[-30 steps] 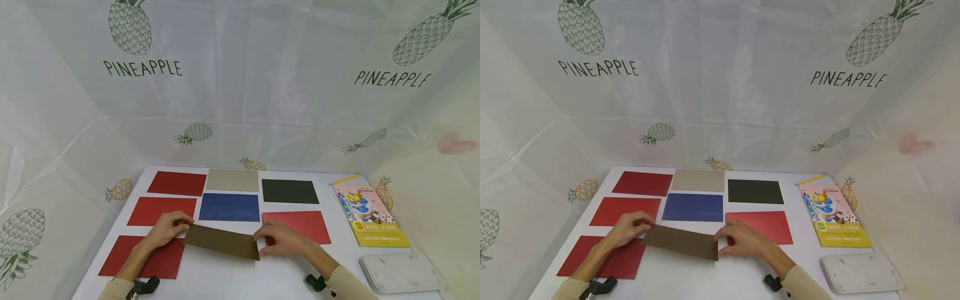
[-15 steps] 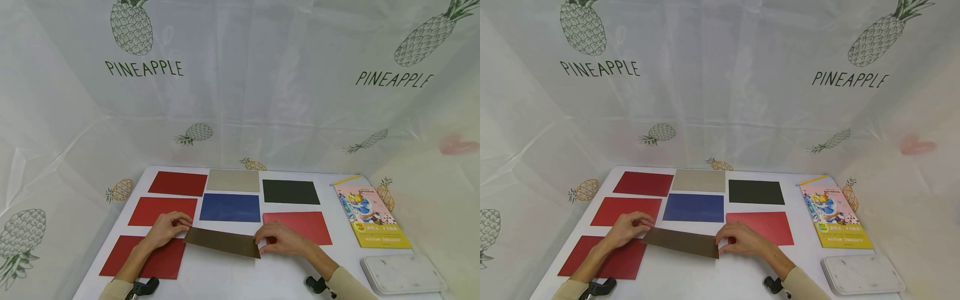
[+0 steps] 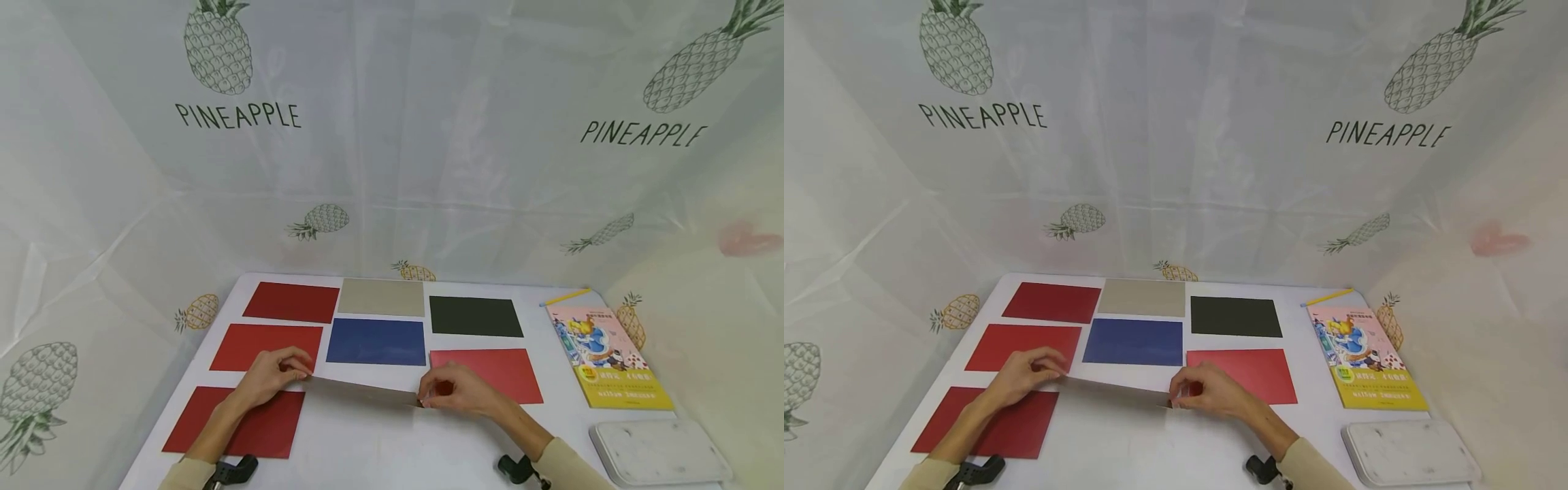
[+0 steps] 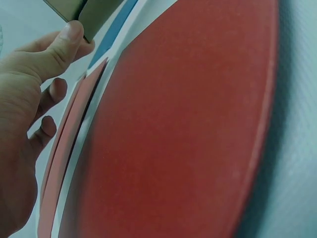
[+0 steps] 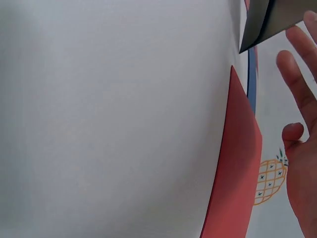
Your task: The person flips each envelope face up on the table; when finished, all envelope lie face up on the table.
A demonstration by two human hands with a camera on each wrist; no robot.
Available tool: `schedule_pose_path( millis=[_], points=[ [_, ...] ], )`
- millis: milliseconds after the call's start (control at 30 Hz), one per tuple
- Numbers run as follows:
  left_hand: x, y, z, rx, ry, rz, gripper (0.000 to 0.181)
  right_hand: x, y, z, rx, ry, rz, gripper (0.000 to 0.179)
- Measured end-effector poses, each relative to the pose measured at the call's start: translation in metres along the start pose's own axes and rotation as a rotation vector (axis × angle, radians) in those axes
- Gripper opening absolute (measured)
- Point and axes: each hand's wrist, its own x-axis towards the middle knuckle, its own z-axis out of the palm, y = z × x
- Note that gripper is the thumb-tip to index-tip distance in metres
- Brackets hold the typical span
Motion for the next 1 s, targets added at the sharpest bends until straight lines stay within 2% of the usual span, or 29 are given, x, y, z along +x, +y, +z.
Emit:
schedule_pose_path(
  millis=[67,167,367,467,600,1000],
  points=[
    [-0.001,-0.001,0.0,-0.008,-0.002,0.004,0.024,-0.001,-0.004,0.001,0.028,0.022,0.02,0.02],
    [-0.001,-0.003,0.0,-0.018,-0.006,0.003,0.026,0.001,-0.014,0.001,0.049,0.068,-0.002,0.024],
    [-0.002,-0.002,0.0,-0.011,-0.036,-0.011,0.03,0.004,-0.036,-0.004,0.014,0.152,-0.056,0.034],
    [-0.003,-0.001,0.001,-0.004,-0.041,0.008,0.034,0.004,-0.041,-0.005,0.007,0.186,-0.073,0.043],
    [-0.004,-0.001,0.002,0.004,-0.046,0.035,0.038,0.004,-0.042,-0.005,-0.004,0.24,-0.09,0.051],
    [-0.004,0.0,0.004,-0.032,-0.061,0.016,0.053,0.004,-0.031,-0.002,-0.043,0.338,-0.054,0.051]
  ],
)
